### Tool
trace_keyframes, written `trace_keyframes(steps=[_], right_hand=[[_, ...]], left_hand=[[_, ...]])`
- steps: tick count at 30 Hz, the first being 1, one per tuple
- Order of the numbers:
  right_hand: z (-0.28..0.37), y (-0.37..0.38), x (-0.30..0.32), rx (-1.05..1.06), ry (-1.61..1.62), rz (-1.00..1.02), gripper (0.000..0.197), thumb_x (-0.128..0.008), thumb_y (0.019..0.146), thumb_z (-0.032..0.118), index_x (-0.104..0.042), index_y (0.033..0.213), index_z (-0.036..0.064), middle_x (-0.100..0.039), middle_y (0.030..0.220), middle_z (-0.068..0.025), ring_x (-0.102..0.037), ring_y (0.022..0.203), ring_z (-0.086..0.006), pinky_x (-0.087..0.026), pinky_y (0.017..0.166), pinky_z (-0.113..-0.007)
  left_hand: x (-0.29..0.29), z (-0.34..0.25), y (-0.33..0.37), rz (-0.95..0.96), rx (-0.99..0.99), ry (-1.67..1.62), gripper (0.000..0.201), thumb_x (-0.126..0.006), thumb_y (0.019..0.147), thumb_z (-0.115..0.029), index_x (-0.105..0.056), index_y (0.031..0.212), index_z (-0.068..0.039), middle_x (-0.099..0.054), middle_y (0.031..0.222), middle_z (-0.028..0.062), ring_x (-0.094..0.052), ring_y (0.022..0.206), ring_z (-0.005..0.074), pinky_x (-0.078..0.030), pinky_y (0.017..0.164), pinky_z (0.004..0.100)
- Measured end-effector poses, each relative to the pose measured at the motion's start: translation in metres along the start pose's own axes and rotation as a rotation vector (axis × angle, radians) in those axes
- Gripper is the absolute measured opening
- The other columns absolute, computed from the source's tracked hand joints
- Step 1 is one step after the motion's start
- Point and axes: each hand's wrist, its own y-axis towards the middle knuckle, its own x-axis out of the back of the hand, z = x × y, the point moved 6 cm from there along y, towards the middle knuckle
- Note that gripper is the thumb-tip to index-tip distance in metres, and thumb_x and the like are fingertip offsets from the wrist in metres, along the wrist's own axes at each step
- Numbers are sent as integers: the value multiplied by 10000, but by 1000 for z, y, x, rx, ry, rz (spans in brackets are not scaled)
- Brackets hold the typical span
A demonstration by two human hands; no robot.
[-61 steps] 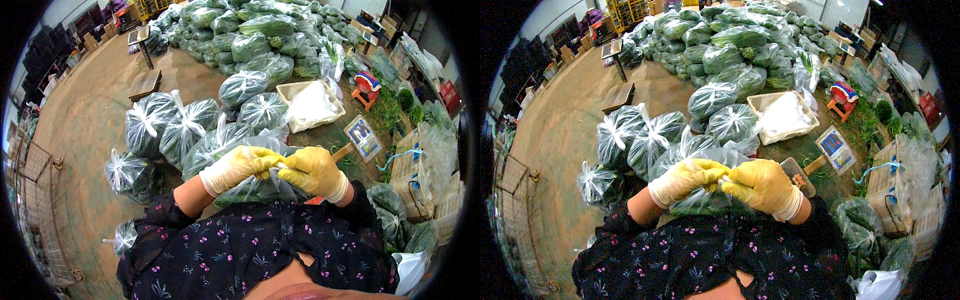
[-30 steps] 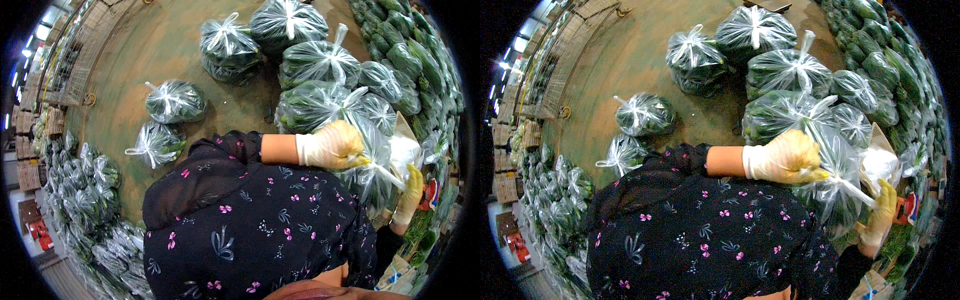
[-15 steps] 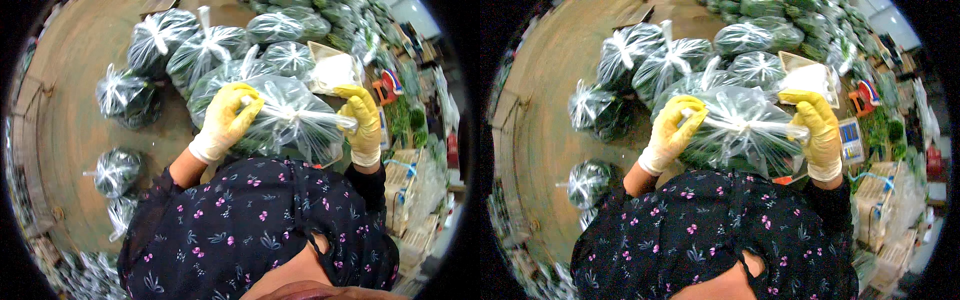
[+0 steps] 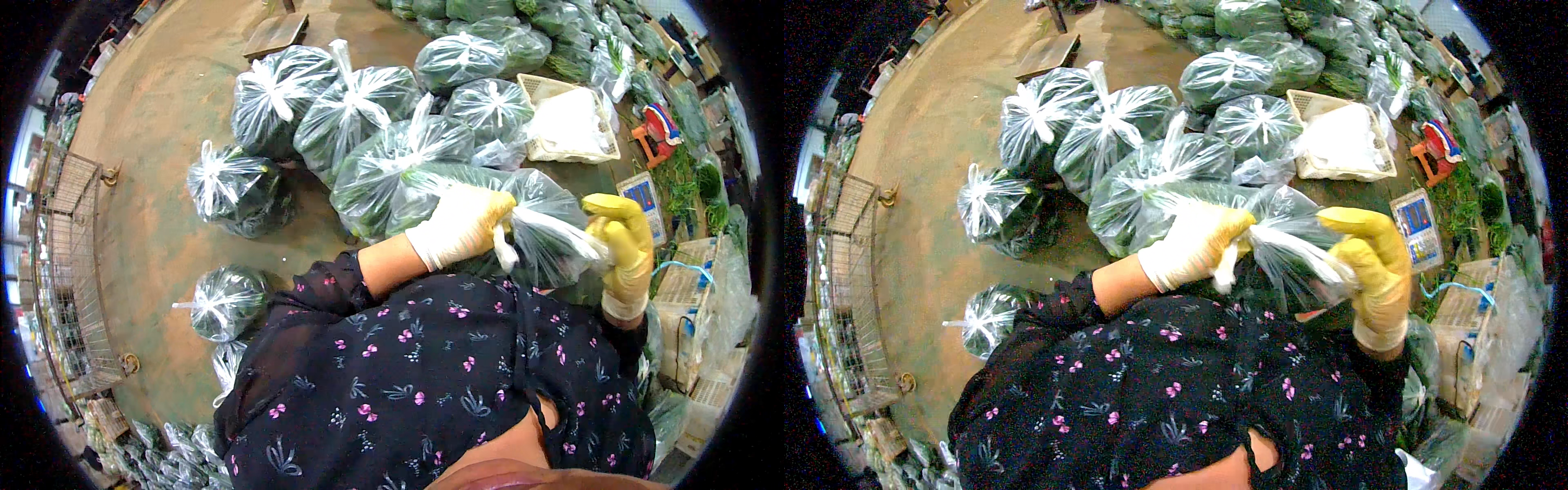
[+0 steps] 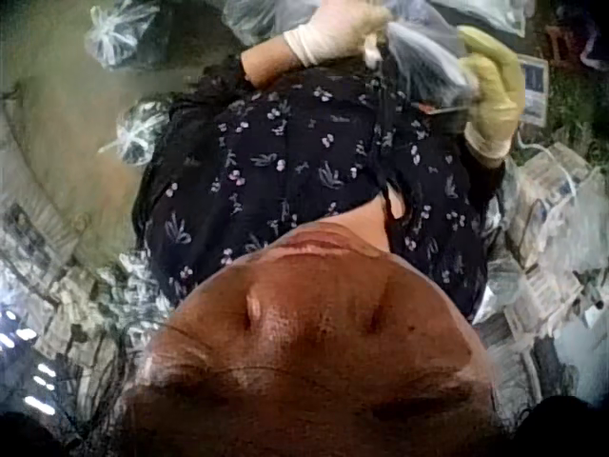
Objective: The person sorts cucumbers by placing them into a plastic bag on a digital scale, checks the weight, and ties the bag closed before starting another batch.
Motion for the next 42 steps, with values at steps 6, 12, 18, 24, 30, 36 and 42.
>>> trace_keyframes(steps=[6, 12, 18, 24, 30, 36, 42], right_hand=[[13, -9, 59, 193, -41, -231, 342, -483, 923, 214, -507, 1154, -37, -473, 611, 28, -388, 507, -36, -358, 506, -193], [5, -26, 119, 264, 19, -429, 352, -418, 944, 190, -487, 1187, -55, -365, 588, 67, -317, 515, -22, -362, 589, -205], [-21, -35, 140, 190, 122, -488, 364, -446, 937, 196, -476, 1203, -50, -360, 605, 66, -329, 535, -23, -372, 606, -191], [-54, -33, 143, 132, 82, -521, 332, -446, 939, 205, -522, 1168, -24, -464, 694, 47, -346, 534, -17, -396, 594, -184], [-66, -39, 123, 39, -21, -514, 287, -464, 918, 179, -559, 1113, -9, -615, 906, -38, -405, 525, -24, -414, 576, -178], [-71, -77, 133, -51, -41, -572, 249, -485, 904, 188, -578, 1083, 42, -611, 842, -21, -484, 591, -50, -408, 551, -191], [-98, -150, 173, -137, -66, -696, 185, -528, 880, 127, -594, 1030, 41, -603, 810, -20, -536, 626, -79, -448, 569, -227]], left_hand=[[46, 48, -3, -216, 259, -509, 149, -617, 760, -111, -592, 873, -17, -619, 781, 87, -598, 728, 205, -467, 667, 285], [147, 70, 18, -301, 33, -62, 108, -624, 808, -108, -586, 845, -13, -598, 754, 24, -524, 687, 78, -437, 624, 238], [208, 149, 34, -448, 267, -28, 180, -669, 781, -133, -623, 905, -10, -626, 774, 22, -545, 682, 111, -446, 616, 255], [144, 298, 13, -167, 416, 588, 506, -685, 713, -386, -554, 1067, -49, -615, 943, 151, -576, 854, 316, -442, 785, 379], [80, 275, 10, -80, 717, 967, 907, -654, 644, -564, -301, 1350, -119, -315, 1381, 154, -265, 1282, 365, -190, 1007, 586], [97, 296, 9, -81, 372, 917, 845, -659, 648, -469, -358, 1323, -60, -388, 1342, 171, -337, 1240, 350, -250, 1031, 467], [94, 296, 46, 75, 336, 489, 446, -619, 799, -271, -542, 1129, 18, -593, 1045, 178, -555, 853, 271, -452, 769, 352]])
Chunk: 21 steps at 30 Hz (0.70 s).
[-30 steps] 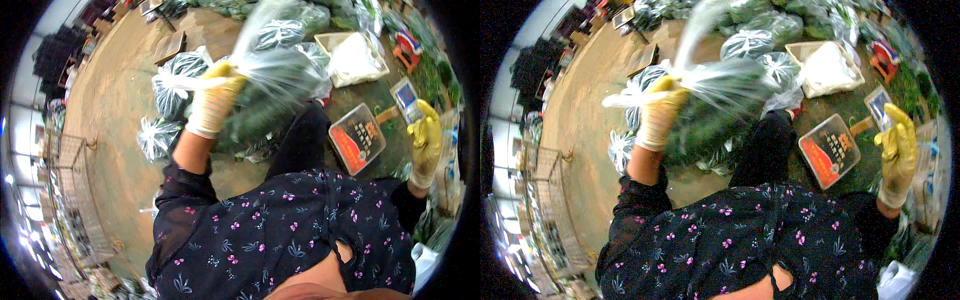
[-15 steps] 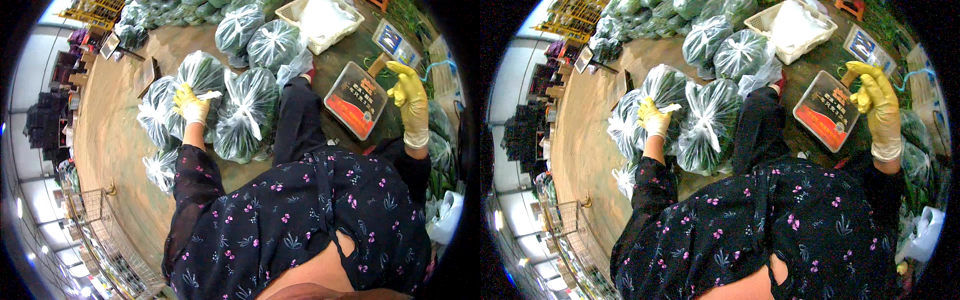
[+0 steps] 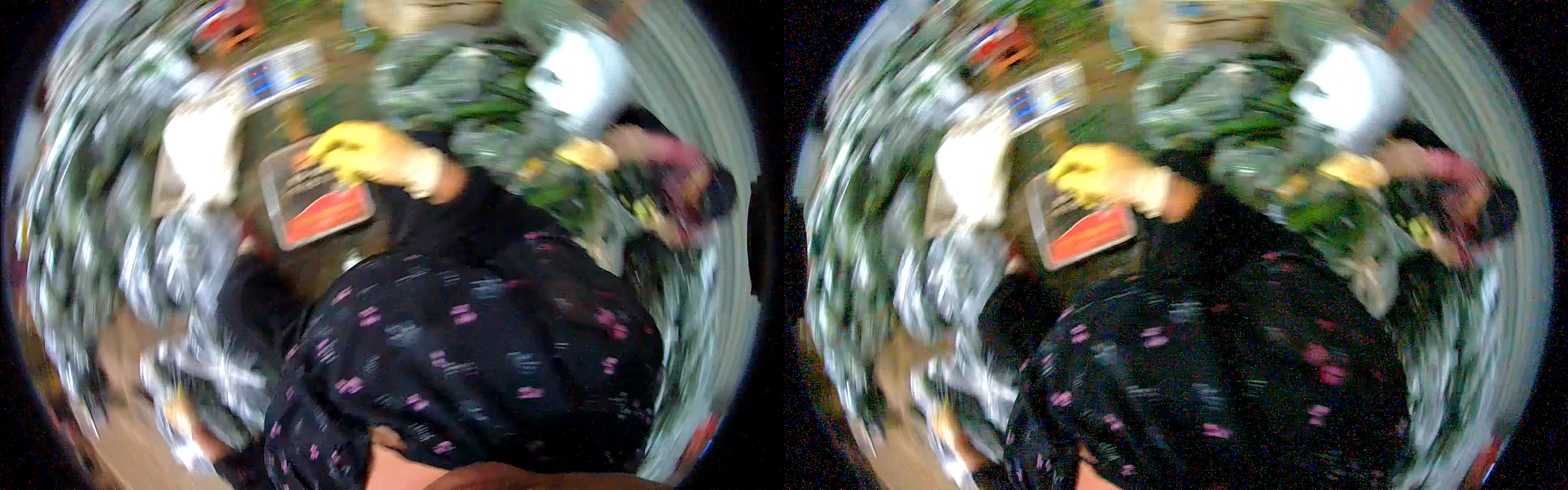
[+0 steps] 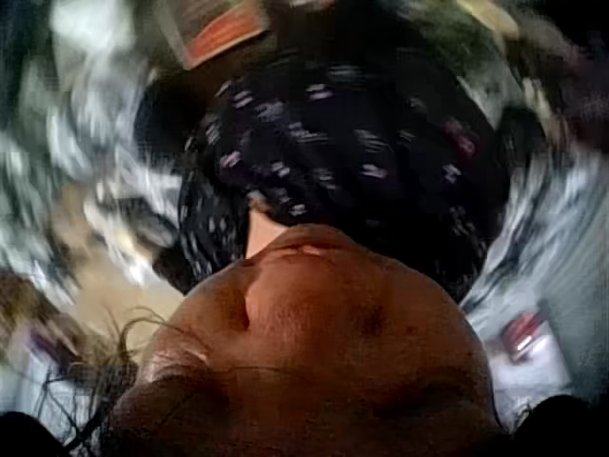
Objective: The person sorts cucumbers by placing them into a plastic bag on a digital scale, checks the weight, and ties the bag closed before starting another batch.
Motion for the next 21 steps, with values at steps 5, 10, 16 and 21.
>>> trace_keyframes(steps=[5, 10, 16, 21], right_hand=[[-26, -81, 100, -73, 129, -328, 190, -548, 874, 132, -589, 1026, 24, -548, 655, -30, -508, 556, -84, -429, 516, -221], [-37, -178, 152, -156, 58, -597, 185, -535, 880, 131, -592, 1022, 27, -539, 635, -26, -493, 526, -85, -412, 494, -220], [-73, -245, 135, -318, 64, -657, 153, -554, 871, 158, -595, 980, 58, -570, 648, -35, -541, 543, -93, -461, 503, -229], [-98, -243, 102, -347, 159, -637, 166, -574, 848, 163, -579, 957, 39, -575, 688, -29, -548, 560, -101, -475, 530, -250]], left_hand=[[24, -197, 39, 9, -97, 383, 645, -608, 784, -447, -505, 1171, 59, -523, 1173, 238, -493, 1077, 369, -389, 932, 392], [-117, -213, 104, 291, -210, 60, 835, -550, 789, -571, -424, 1197, 147, -517, 1135, 316, -507, 1052, 379, -397, 898, 374], [-204, -244, 82, 524, -113, 527, 616, -540, 847, -387, -440, 1226, 88, -540, 1143, 252, -534, 1041, 309, -429, 873, 380], [-219, -245, 103, 526, -109, 471, 542, -528, 852, -311, -450, 1229, 70, -538, 1157, 231, -538, 1039, 284, -437, 869, 376]])
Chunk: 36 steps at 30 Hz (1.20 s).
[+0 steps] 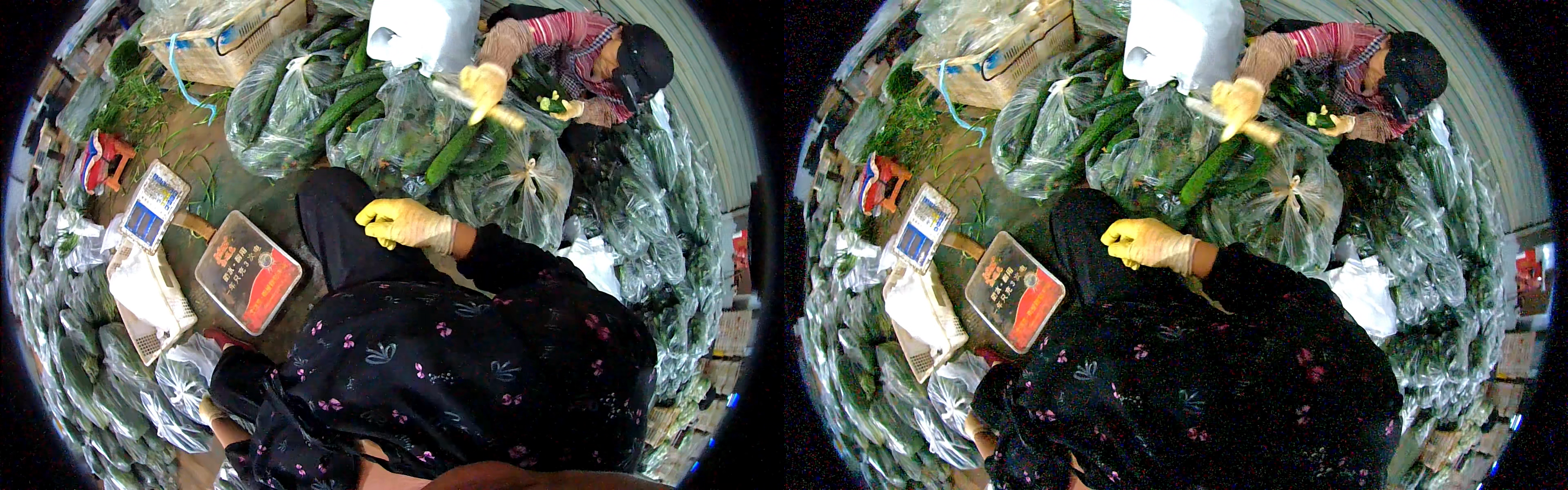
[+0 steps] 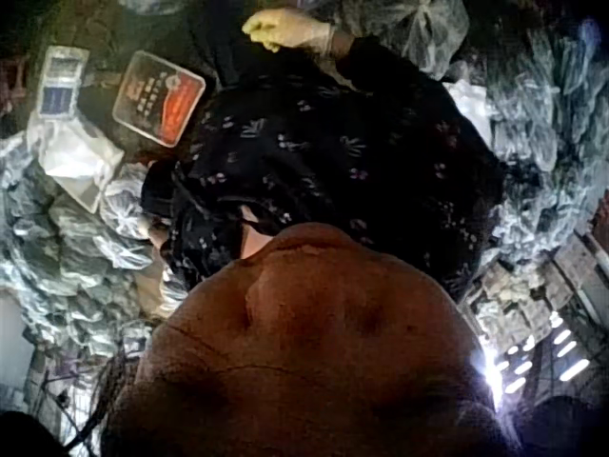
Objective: The person sorts cucumbers by placing them into a plastic bag on a digital scale, checks the weight, and ties the bag closed before starting another batch.
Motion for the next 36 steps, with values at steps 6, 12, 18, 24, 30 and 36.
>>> trace_keyframes(steps=[6, 12, 18, 24, 30, 36], right_hand=[[20, 18, 2, 53, -9, 28, 169, -565, 847, 143, -581, 962, 20, -573, 685, -39, -553, 563, -107, -473, 531, -249], [38, 18, 15, 67, -92, -42, 179, -550, 861, 158, -589, 971, 23, -589, 659, -47, -554, 542, -106, -475, 527, -244], [61, 24, 13, 106, -87, -15, 193, -533, 881, 128, -584, 1033, 20, -572, 688, -32, -544, 586, -88, -469, 559, -228], [93, 51, -48, 320, 148, 227, 188, -561, 864, 149, -589, 1007, 30, -593, 726, -40, -549, 585, -99, -470, 546, -245], [155, 57, -148, 568, -66, 457, 211, -578, 819, 157, -595, 997, 44, -637, 818, -79, -603, 647, -123, -481, 596, -269], [144, 123, -244, 821, -102, 499, 273, -597, 767, 233, -625, 981, 66, -652, 835, -110, -625, 781, -208, -491, 695, -338]], left_hand=[[8, 33, 19, -96, -11, -211, 464, -515, 858, -220, -461, 1231, 49, -536, 1173, 206, -542, 1036, 253, -446, 865, 370], [53, 64, 54, -296, -150, -641, 403, -501, 863, -129, -473, 1234, 27, -534, 1190, 181, -546, 1034, 222, -456, 861, 364], [183, 49, 55, -209, -618, -1248, 381, -493, 859, -42, -486, 1236, 7, -517, 1222, 157, -535, 1045, 190, -459, 870, 340], [386, -37, -73, 116, -993, -1645, 416, -483, 884, -86, -414, 1278, 29, -460, 1285, 157, -502, 1083, 217, -404, 953, 308], [385, -85, -97, -178, -1139, -1240, 456, -428, 900, -52, -315, 1333, 37, -419, 1320, 126, -470, 968, 151, -406, 825, 222], [313, -185, -131, 684, -853, -1952, 509, -359, 893, -14, -236, 1387, -1, -398, 1362, 28, -278, 519, 16, -327, 496, 137]])
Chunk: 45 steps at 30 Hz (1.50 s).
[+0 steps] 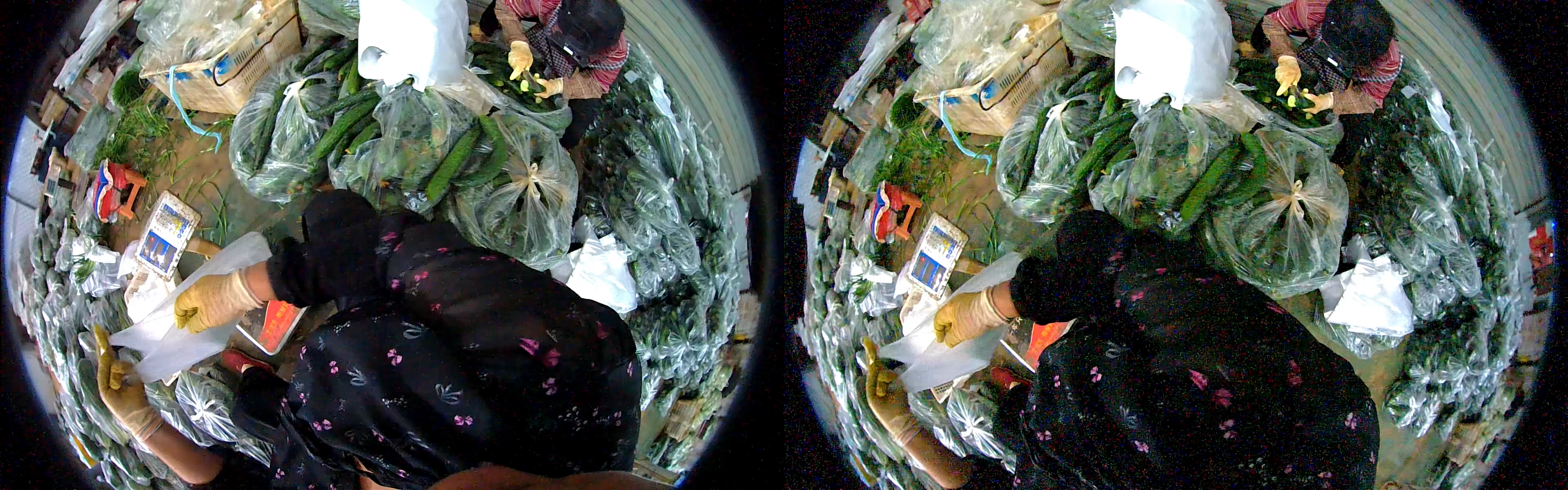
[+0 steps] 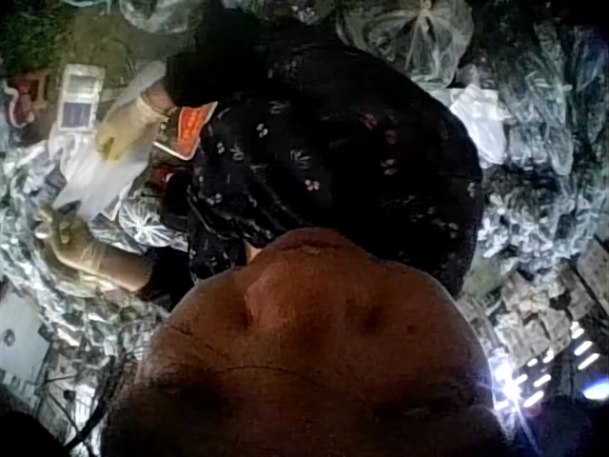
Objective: The person sorts cucumbers by placing them into a plastic bag on a digital scale, checks the weight, and ties the bag closed before starting another batch.
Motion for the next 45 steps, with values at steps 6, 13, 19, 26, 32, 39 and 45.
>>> trace_keyframes(steps=[6, 13, 19, 26, 32, 39, 45], right_hand=[[-152, -20, 14, -559, -418, 19, 283, -586, 737, 264, -665, 928, 72, -656, 896, -135, -630, 870, -262, -492, 738, -370], [-190, -61, 110, -1028, -763, -82, 311, -564, 750, 223, -643, 1002, 59, -633, 969, -195, -622, 863, -301, -490, 721, -365], [-131, -13, 42, -658, -405, 234, 306, -551, 709, 212, -651, 952, 55, -649, 909, -158, -625, 827, -291, -486, 717, -383], [-74, 50, -80, -186, 32, 334, 230, -513, 818, 198, -652, 973, 102, -650, 962, -79, -596, 916, -222, -440, 818, -310], [-137, 46, -66, -246, -380, 372, 252, -537, 775, 228, -668, 973, 142, -648, 976, -83, -611, 891, -247, -466, 780, -352], [-165, -15, 74, -738, -742, 66, 275, -576, 685, 245, -690, 923, 167, -664, 876, -93, -639, 811, -283, -489, 706, -408], [-190, -31, 57, -862, -841, 418, 340, -519, 796, 344, -665, 973, 93, -655, 941, -83, -609, 872, -277, -459, 738, -415]], left_hand=[[4, 36, 17, -76, 18, 86, 479, -369, 885, -1, -286, 1356, 34, -417, 1350, 13, -254, 503, 5, -260, 459, 113], [97, 71, 6, 183, 160, 146, 478, -411, 859, -62, -345, 1319, 49, -416, 1353, 131, -466, 640, 22, -366, 545, 105], [81, 122, 10, -130, 236, 302, 434, -504, 835, -129, -461, 1232, 42, -503, 1268, 139, -426, 567, 16, -342, 498, 133], [-35, 70, -10, 18, 121, 523, 541, -499, 859, -253, -379, 1293, 47, -502, 1252, 158, -467, 663, 23, -367, 525, 131], [-13, 24, -11, 1, -176, 1013, 473, -444, 897, -189, -374, 1298, 53, -420, 1332, 163, -451, 1192, 222, -472, 690, 142], [51, 62, 14, -128, -70, 504, 463, -408, 892, -108, -341, 1324, 45, -447, 1311, 156, -487, 1133, 145, -438, 623, 101], [117, 152, 12, -163, 265, 465, 325, -507, 842, -105, -462, 1147, -1, -553, 1074, 121, -543, 926, 176, -456, 644, 202]])
